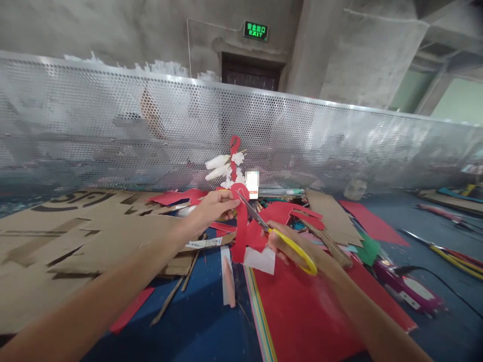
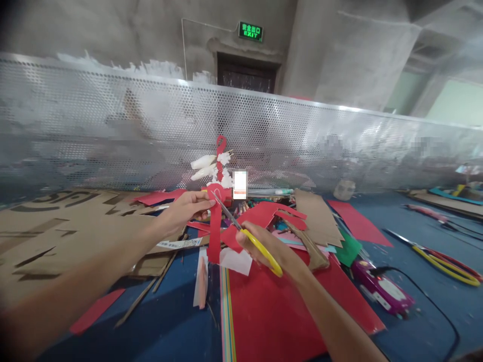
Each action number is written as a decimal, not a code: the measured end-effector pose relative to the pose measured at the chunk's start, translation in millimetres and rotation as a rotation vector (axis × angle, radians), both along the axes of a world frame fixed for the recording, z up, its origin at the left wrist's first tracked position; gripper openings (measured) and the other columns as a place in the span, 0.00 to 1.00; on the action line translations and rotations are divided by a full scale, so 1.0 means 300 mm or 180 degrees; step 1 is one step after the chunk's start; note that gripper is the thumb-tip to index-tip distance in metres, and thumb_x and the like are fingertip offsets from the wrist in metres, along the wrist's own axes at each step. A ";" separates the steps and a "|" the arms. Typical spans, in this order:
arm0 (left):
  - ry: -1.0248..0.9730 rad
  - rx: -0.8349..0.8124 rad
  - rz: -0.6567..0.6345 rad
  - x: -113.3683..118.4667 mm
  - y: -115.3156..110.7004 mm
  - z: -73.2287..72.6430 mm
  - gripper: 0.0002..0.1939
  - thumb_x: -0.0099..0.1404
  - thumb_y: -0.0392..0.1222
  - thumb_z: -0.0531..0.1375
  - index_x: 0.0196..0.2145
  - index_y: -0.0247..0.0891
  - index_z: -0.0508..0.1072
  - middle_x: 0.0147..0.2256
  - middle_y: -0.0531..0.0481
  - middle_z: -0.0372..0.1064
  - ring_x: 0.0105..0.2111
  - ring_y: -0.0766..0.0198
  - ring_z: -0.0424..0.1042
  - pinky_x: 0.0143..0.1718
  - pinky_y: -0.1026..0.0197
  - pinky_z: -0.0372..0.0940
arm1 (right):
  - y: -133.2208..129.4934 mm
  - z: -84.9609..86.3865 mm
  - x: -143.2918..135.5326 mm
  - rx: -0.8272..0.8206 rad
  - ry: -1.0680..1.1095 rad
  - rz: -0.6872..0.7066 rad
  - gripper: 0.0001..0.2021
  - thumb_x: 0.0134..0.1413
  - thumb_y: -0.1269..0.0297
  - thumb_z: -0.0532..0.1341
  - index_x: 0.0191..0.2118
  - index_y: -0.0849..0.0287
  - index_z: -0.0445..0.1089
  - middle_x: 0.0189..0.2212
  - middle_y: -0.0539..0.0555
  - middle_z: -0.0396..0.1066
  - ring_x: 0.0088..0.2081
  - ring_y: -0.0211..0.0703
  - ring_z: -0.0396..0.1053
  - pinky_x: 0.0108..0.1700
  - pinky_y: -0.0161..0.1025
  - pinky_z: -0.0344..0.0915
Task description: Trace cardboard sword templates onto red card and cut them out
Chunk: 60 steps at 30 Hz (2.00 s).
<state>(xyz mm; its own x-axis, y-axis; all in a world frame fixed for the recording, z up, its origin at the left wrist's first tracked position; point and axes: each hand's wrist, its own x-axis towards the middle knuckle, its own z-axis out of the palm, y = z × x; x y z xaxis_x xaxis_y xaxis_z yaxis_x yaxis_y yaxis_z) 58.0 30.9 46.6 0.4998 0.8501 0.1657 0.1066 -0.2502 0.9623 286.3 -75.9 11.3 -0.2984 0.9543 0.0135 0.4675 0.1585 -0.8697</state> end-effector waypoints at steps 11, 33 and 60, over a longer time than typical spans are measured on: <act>-0.0081 0.0026 0.0017 -0.003 -0.003 0.002 0.12 0.61 0.47 0.66 0.29 0.35 0.74 0.24 0.52 0.69 0.23 0.69 0.65 0.27 0.65 0.60 | 0.005 0.008 0.003 0.0196 -0.0368 -0.0073 0.32 0.58 0.27 0.45 0.39 0.56 0.58 0.25 0.47 0.57 0.20 0.33 0.53 0.21 0.36 0.48; -0.0070 0.0017 -0.0039 -0.022 0.001 0.018 0.13 0.62 0.46 0.66 0.26 0.35 0.74 0.22 0.52 0.66 0.22 0.69 0.64 0.25 0.65 0.57 | 0.027 -0.063 0.038 -0.0077 0.0100 0.0117 0.35 0.53 0.25 0.51 0.43 0.58 0.63 0.25 0.48 0.60 0.21 0.34 0.57 0.20 0.34 0.56; 0.0056 0.0053 -0.0064 -0.032 0.010 0.018 0.13 0.62 0.47 0.66 0.25 0.37 0.74 0.21 0.50 0.69 0.21 0.68 0.64 0.25 0.64 0.57 | 0.021 -0.033 0.001 0.0391 -0.0359 -0.0067 0.28 0.61 0.32 0.48 0.40 0.56 0.63 0.27 0.51 0.60 0.25 0.37 0.56 0.24 0.35 0.53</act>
<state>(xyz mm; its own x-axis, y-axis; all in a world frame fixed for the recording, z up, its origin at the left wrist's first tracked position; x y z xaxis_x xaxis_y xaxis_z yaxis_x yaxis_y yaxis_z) 48.5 34.0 52.2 0.5196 0.8371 0.1708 0.1182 -0.2684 0.9560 286.6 -69.6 1.3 -0.2846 0.9536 0.0979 0.5653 0.2494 -0.7862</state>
